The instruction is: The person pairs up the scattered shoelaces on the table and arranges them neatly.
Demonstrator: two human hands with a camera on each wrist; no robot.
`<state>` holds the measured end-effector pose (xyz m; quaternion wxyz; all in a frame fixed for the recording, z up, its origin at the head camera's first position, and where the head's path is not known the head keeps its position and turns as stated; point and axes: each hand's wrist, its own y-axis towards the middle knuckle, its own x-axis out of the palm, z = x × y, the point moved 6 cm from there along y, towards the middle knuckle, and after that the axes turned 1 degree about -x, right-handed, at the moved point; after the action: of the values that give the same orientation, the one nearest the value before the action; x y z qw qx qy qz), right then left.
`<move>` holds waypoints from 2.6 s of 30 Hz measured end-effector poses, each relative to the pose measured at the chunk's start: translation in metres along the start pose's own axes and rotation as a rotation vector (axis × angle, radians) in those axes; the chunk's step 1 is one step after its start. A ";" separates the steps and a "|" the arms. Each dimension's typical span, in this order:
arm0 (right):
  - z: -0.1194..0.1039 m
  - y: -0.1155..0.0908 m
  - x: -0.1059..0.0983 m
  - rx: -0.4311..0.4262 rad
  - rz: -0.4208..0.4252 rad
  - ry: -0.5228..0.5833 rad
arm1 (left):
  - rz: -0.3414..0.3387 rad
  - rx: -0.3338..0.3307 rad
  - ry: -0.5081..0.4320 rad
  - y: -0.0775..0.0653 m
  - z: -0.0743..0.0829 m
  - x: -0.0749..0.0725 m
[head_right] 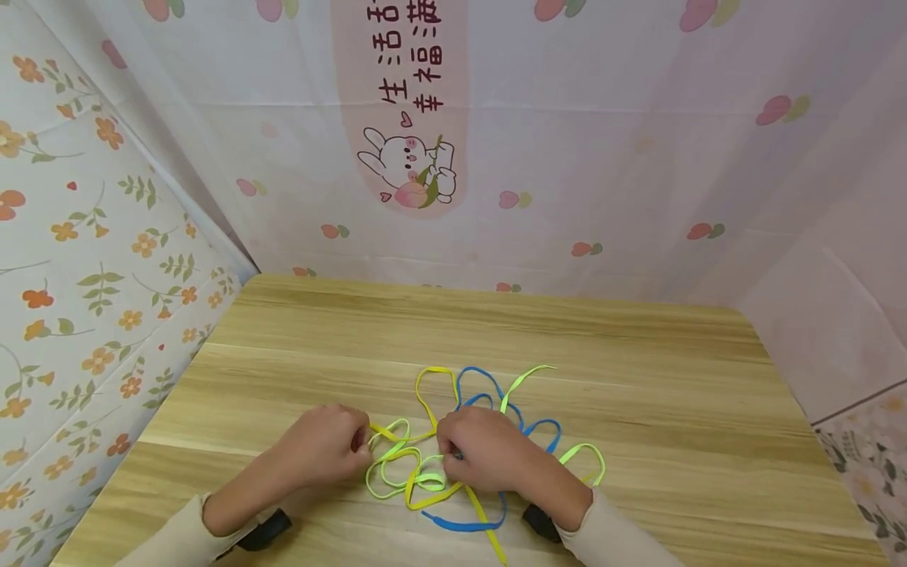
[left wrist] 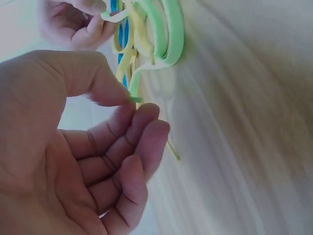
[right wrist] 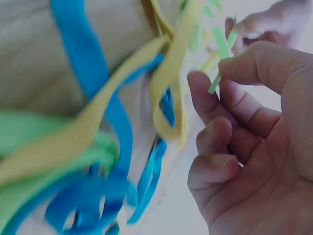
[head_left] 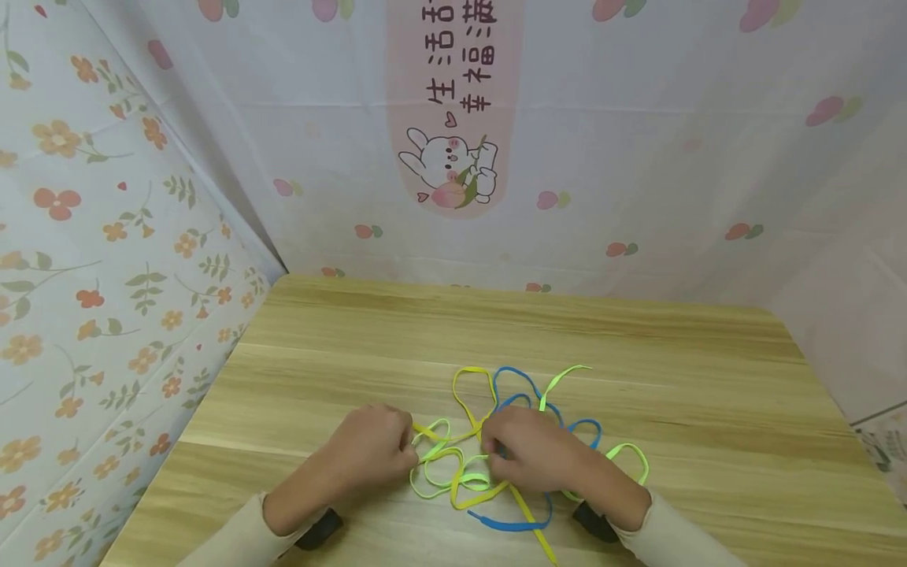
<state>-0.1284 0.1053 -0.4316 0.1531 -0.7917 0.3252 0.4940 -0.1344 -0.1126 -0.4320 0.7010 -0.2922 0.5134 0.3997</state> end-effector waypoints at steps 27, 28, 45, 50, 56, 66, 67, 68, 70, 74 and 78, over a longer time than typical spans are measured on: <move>0.077 -0.113 -0.079 0.255 0.300 0.597 | 0.030 0.062 -0.396 0.004 -0.018 -0.031; 0.079 -0.117 -0.081 0.263 0.309 0.603 | 0.026 0.062 -0.414 0.005 -0.019 -0.031; 0.112 -0.172 -0.104 0.457 0.376 0.556 | -0.052 0.039 -0.537 0.002 -0.041 -0.039; 0.123 -0.193 -0.111 0.503 0.377 0.515 | -0.027 0.004 -0.493 -0.003 -0.048 -0.049; 0.132 -0.214 -0.116 0.579 0.392 0.488 | 0.017 0.013 -0.502 -0.009 -0.053 -0.059; 0.142 -0.244 -0.125 0.628 0.469 0.451 | 0.023 -0.055 -0.548 -0.014 -0.067 -0.057; 0.143 -0.246 -0.125 0.634 0.479 0.449 | 0.026 -0.061 -0.553 -0.014 -0.069 -0.057; 0.145 -0.249 -0.125 0.650 0.489 0.446 | 0.031 -0.065 -0.559 -0.014 -0.070 -0.057; 0.147 -0.253 -0.124 0.678 0.496 0.440 | 0.038 -0.068 -0.575 -0.015 -0.072 -0.058; 0.152 -0.261 -0.122 0.730 0.500 0.437 | 0.040 -0.084 -0.613 -0.016 -0.076 -0.061; 0.155 -0.270 -0.124 0.758 0.528 0.419 | 0.043 -0.096 -0.622 -0.016 -0.082 -0.062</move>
<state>-0.0918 0.4383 -0.4158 0.2310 -0.6532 0.6946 0.1935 -0.1699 -0.2043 -0.3981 0.8011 -0.1776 0.2608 0.5086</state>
